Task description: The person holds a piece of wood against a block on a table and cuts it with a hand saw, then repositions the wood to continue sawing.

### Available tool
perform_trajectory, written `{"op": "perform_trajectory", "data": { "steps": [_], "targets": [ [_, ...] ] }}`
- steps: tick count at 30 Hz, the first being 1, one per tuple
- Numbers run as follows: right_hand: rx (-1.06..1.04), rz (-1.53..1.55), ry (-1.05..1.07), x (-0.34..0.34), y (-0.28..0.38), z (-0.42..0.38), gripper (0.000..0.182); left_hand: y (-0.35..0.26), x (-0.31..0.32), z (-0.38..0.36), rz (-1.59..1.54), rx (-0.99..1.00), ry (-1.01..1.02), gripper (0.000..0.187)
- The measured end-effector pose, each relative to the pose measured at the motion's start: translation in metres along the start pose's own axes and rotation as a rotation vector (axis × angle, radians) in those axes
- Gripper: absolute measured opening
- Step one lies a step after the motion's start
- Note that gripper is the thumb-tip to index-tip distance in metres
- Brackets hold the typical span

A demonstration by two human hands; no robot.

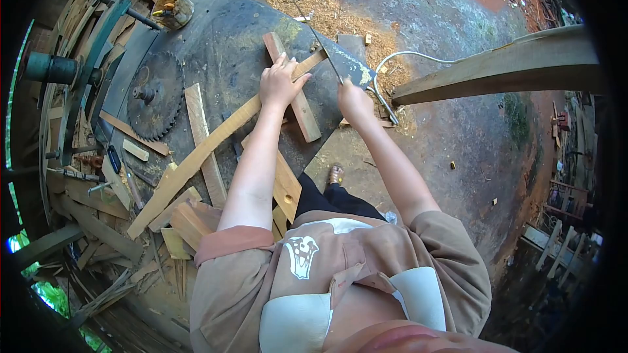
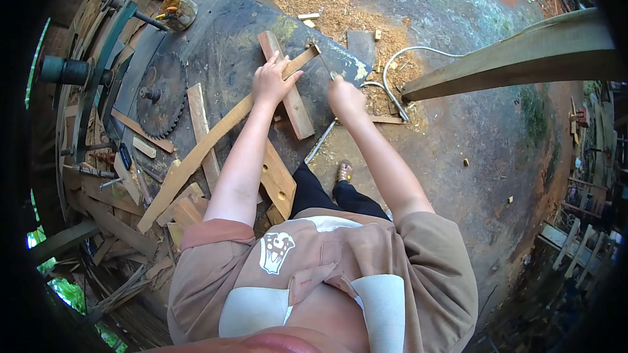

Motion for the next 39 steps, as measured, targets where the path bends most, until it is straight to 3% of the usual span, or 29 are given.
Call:
{"op": "perform_trajectory", "data": {
  "steps": [8, 10, 17, 21, 23, 26, 39],
  "targets": [
    [0.000, -0.057, -0.022, 0.020, -0.072, -0.114, 0.026, -0.001, 0.000, 0.001, 0.038, 0.044, 0.036, 0.054],
    [0.008, -0.074, -0.006, 0.011, -0.074, -0.117, 0.027, -0.002, 0.003, 0.000, 0.111, 0.184, -0.055, 0.052],
    [0.028, -0.099, 0.050, 0.000, -0.074, -0.119, 0.030, -0.002, 0.006, 0.008, 0.079, 0.075, 0.031, 0.040],
    [0.027, -0.074, 0.049, -0.007, -0.074, -0.122, 0.031, -0.002, 0.004, 0.011, 0.219, 0.238, -0.004, 0.037],
    [0.040, -0.056, 0.074, -0.013, -0.071, -0.125, 0.032, -0.007, -0.004, 0.013, 0.231, 0.295, 0.141, 0.033],
    [0.052, -0.071, 0.112, -0.026, -0.065, -0.125, 0.032, -0.009, -0.011, 0.014, 0.290, 0.349, 0.144, 0.032],
    [0.014, -0.048, 0.163, -0.056, -0.037, -0.125, 0.034, 0.005, 0.002, 0.014, 0.162, 0.404, 0.153, 0.027]
  ]
}}
Point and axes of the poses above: each hand's wrist, its own z-axis towards the middle knuckle, its own x-axis out of the palm, y = z × x, the point moved 1 cm from there along z, towards the middle knuckle, and after that the axes turned 7 degrees about -z, right-handed, at the moved point
